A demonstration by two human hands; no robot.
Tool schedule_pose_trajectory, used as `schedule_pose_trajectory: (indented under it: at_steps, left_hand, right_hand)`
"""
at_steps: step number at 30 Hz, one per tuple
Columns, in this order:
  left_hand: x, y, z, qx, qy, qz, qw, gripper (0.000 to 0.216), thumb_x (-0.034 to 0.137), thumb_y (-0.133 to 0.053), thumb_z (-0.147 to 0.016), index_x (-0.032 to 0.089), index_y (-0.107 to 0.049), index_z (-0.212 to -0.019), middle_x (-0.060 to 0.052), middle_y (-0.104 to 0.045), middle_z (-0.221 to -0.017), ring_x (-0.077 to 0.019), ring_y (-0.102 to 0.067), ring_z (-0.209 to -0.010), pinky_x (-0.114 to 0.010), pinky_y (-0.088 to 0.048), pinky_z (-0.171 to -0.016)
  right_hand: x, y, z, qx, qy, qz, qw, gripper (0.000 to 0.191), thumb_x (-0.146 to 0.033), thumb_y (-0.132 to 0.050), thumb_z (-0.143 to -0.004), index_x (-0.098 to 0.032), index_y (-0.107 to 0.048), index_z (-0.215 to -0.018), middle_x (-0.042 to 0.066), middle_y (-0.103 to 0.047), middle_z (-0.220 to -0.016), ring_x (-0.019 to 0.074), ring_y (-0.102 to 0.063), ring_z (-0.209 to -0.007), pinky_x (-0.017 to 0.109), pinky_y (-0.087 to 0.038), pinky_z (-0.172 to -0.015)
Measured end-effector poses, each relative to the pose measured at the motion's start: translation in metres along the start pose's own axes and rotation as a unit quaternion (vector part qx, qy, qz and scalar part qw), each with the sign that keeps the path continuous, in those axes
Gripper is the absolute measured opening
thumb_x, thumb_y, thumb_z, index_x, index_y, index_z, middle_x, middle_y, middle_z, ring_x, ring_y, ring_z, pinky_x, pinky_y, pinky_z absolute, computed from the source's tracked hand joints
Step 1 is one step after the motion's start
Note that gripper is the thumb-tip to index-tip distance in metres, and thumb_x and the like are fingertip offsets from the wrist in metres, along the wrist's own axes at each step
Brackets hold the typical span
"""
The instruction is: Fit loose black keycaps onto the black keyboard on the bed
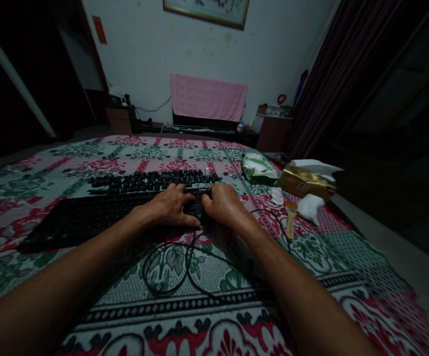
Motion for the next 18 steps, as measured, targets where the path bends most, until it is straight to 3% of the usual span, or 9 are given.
schedule_pose_trajectory:
  at_steps: [8,14,18]
  left_hand:
    - [0.001,-0.002,0.0,0.02,-0.003,0.003,1.0,0.079,0.075,-0.051,-0.057,0.023,-0.06,-0.115,-0.012,-0.047,-0.105,-0.03,-0.042,-0.101,-0.04,-0.04,-0.084]
    - [-0.007,0.001,-0.002,0.031,-0.001,0.048,0.998,0.079,0.076,-0.048,-0.059,0.023,-0.058,-0.118,-0.011,-0.053,-0.103,-0.0288,-0.048,-0.099,-0.037,-0.042,-0.083]
    - [-0.002,0.007,-0.004,0.102,-0.035,0.085,0.99,0.057,0.057,-0.051,-0.074,0.023,-0.057,-0.119,-0.008,-0.059,-0.1,-0.0231,-0.054,-0.095,-0.032,-0.041,-0.083]
  right_hand:
    - [-0.019,0.021,0.001,0.073,0.022,-0.006,0.997,0.025,-0.027,-0.047,-0.08,-0.012,-0.067,-0.079,0.011,-0.066,-0.07,0.016,-0.057,-0.06,0.026,-0.034,-0.057]
    - [-0.002,0.023,-0.007,0.072,-0.015,-0.095,0.993,0.026,-0.029,-0.047,-0.078,-0.013,-0.066,-0.068,0.006,-0.063,-0.057,0.0133,-0.054,-0.052,0.023,-0.032,-0.05]
    - [0.002,0.024,-0.007,0.072,-0.035,-0.136,0.988,0.027,-0.03,-0.047,-0.077,-0.013,-0.065,-0.066,0.005,-0.062,-0.054,0.0128,-0.054,-0.05,0.022,-0.032,-0.048]
Point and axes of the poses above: each hand's wrist, its own z-axis away from the middle knuckle, its own y-axis out of the back of the hand, x = y × z, the point moved 5 cm from there along -z, towards the middle knuckle
